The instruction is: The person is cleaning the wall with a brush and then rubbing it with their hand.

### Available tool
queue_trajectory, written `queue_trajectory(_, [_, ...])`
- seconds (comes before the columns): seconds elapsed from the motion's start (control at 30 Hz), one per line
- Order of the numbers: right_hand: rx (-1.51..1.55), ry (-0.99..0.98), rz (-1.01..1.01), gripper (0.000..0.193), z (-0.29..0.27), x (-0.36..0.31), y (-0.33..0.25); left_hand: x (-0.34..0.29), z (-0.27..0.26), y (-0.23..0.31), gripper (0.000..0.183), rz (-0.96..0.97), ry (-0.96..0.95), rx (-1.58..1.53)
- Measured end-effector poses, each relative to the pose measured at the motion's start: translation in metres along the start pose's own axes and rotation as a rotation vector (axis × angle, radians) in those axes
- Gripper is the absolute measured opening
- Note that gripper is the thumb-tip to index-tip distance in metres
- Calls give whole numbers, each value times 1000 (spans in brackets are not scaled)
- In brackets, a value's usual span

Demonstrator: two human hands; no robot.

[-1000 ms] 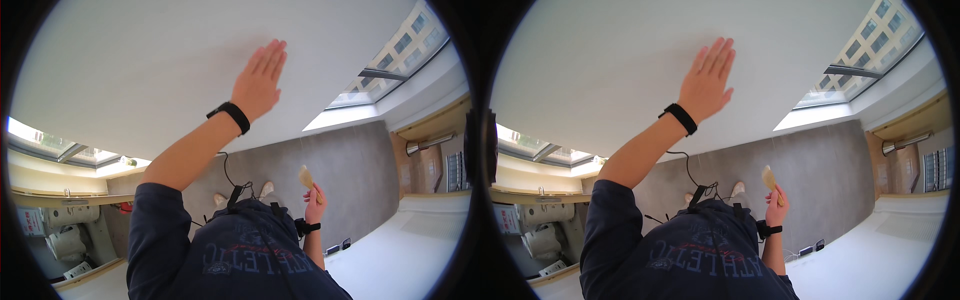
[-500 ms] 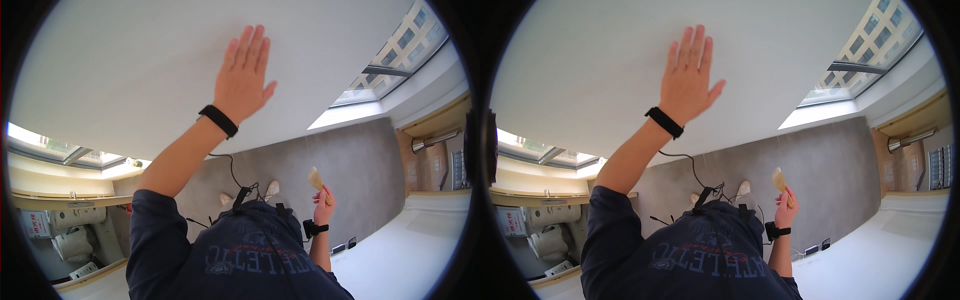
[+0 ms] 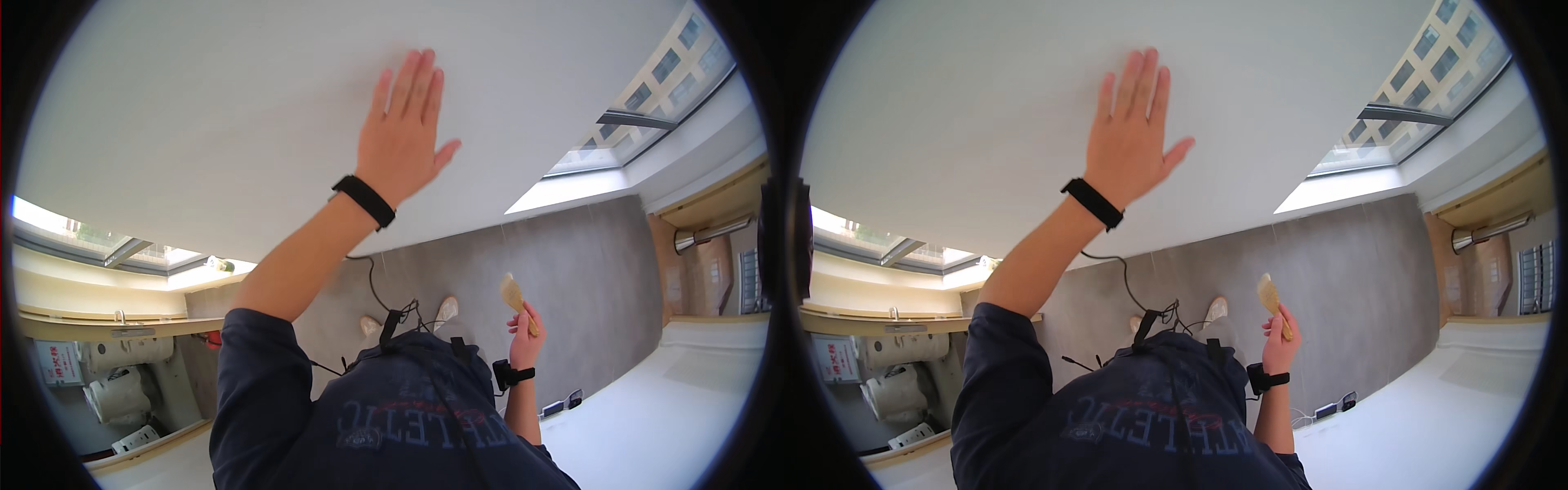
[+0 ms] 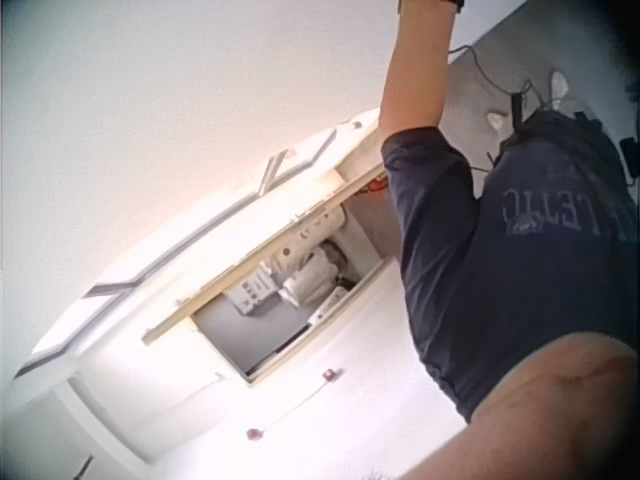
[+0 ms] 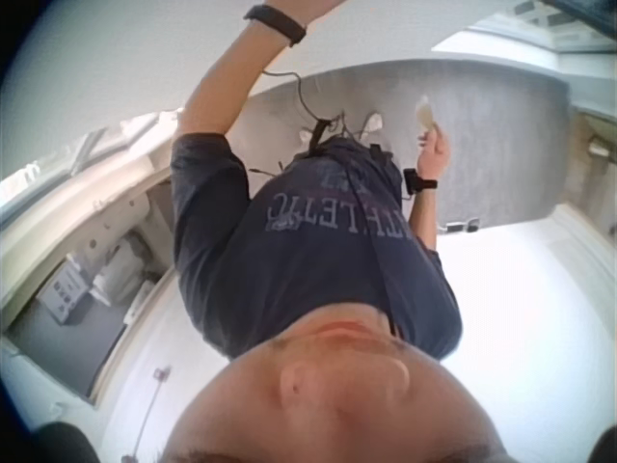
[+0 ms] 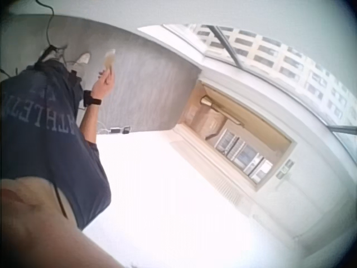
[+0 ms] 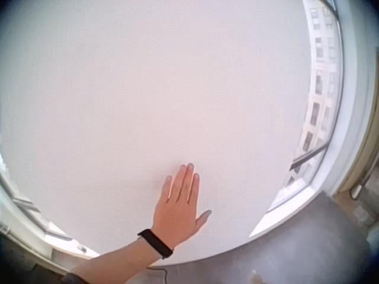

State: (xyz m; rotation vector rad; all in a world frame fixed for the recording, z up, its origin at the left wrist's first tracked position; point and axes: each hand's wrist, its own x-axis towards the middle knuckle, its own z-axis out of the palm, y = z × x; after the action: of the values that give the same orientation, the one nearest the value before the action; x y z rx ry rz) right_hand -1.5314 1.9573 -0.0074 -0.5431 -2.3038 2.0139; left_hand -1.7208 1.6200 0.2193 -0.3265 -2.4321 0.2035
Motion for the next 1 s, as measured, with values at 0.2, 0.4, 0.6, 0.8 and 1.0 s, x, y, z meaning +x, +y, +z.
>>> queue_trajectory(0.2, [-4,-74,-11,31,11,6,-5,-60,69,-41,85,39,-203,276])
queue_trajectory(0.4, [9,-60,-10,32,1,5,13,-137,55,-12,82,1,-450,-210])
queue_trajectory(0.6, [-44,-90,13,30,2,8,10,-32,-27,-73,84,-236,296,93])
queue_trajectory(0.8, [-54,-165,-30,31,19,15,1,-129,72,-54,78,-189,-121,91])
queue_trajectory(1.0, [-80,-108,5,32,17,20,3,-194,29,-42,85,-225,-193,-297])
